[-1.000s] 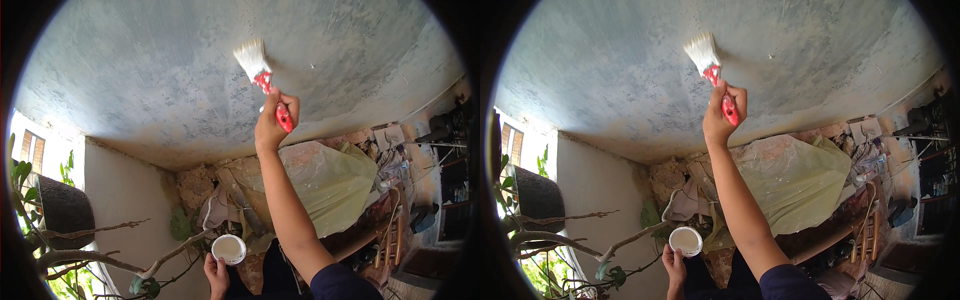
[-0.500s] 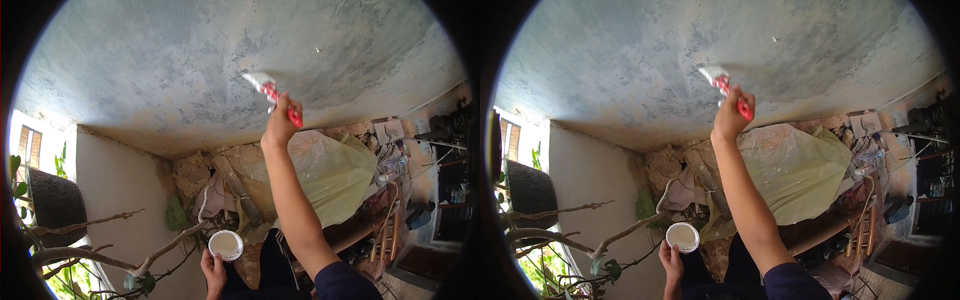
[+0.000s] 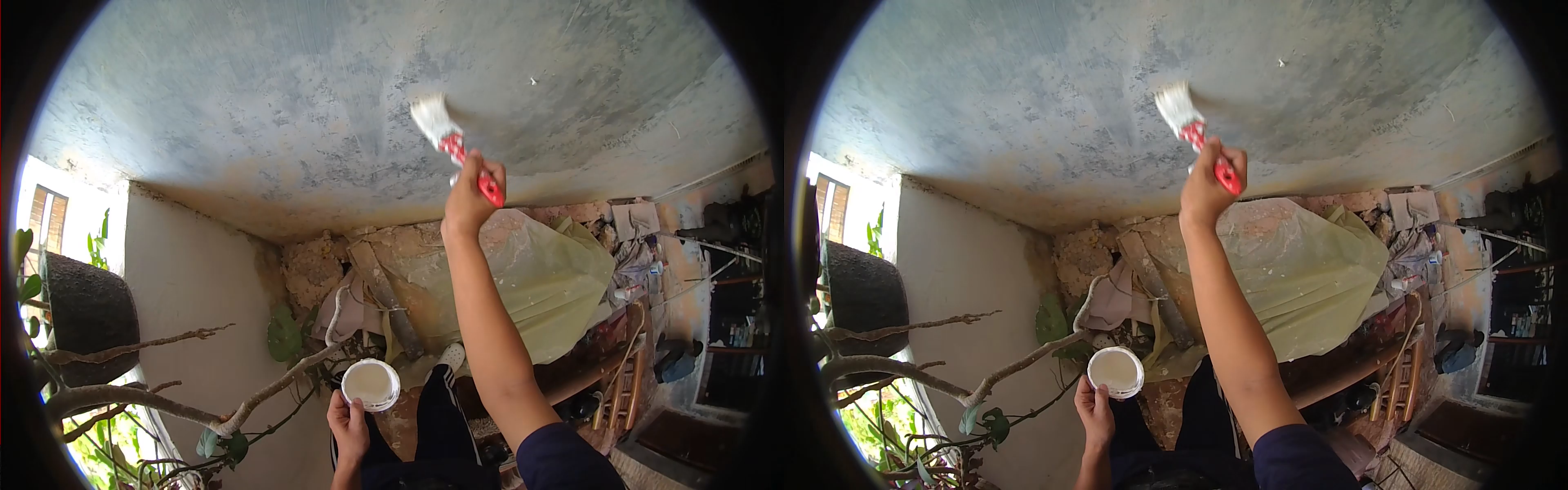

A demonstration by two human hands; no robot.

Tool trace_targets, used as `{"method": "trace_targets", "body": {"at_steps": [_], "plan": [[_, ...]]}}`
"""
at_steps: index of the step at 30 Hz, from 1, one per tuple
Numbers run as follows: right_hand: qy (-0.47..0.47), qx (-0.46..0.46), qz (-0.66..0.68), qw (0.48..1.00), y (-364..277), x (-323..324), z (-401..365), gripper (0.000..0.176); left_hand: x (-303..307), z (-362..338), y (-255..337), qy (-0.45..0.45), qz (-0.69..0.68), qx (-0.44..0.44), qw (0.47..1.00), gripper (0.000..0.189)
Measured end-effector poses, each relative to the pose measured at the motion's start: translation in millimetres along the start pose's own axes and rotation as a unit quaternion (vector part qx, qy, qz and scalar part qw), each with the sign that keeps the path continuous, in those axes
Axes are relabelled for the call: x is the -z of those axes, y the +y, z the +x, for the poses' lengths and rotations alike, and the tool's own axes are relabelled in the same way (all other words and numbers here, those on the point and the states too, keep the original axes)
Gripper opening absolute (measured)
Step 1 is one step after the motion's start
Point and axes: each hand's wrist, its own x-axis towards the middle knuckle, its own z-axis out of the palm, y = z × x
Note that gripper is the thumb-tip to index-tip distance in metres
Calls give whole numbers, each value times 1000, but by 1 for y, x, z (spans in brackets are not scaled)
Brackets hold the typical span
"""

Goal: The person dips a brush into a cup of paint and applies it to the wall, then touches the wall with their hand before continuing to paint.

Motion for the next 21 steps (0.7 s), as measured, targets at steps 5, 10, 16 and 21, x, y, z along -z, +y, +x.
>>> {"method": "trace_targets", "body": {"at_steps": [5,10,16,21], "plan": [[9,-174,-60,983,-15,99,-46,17,6,0,4,-7,15,-41,999,7],[-129,-118,-138,975,-116,167,-81,17,4,-3,21,-24,18,-82,996,7],[-329,38,-185,925,-236,179,-90,8,-15,-20,70,-48,11,-96,994,7],[-432,86,-179,880,-295,174,-95,8,-29,-43,107,-83,14,-115,990,10]]}}
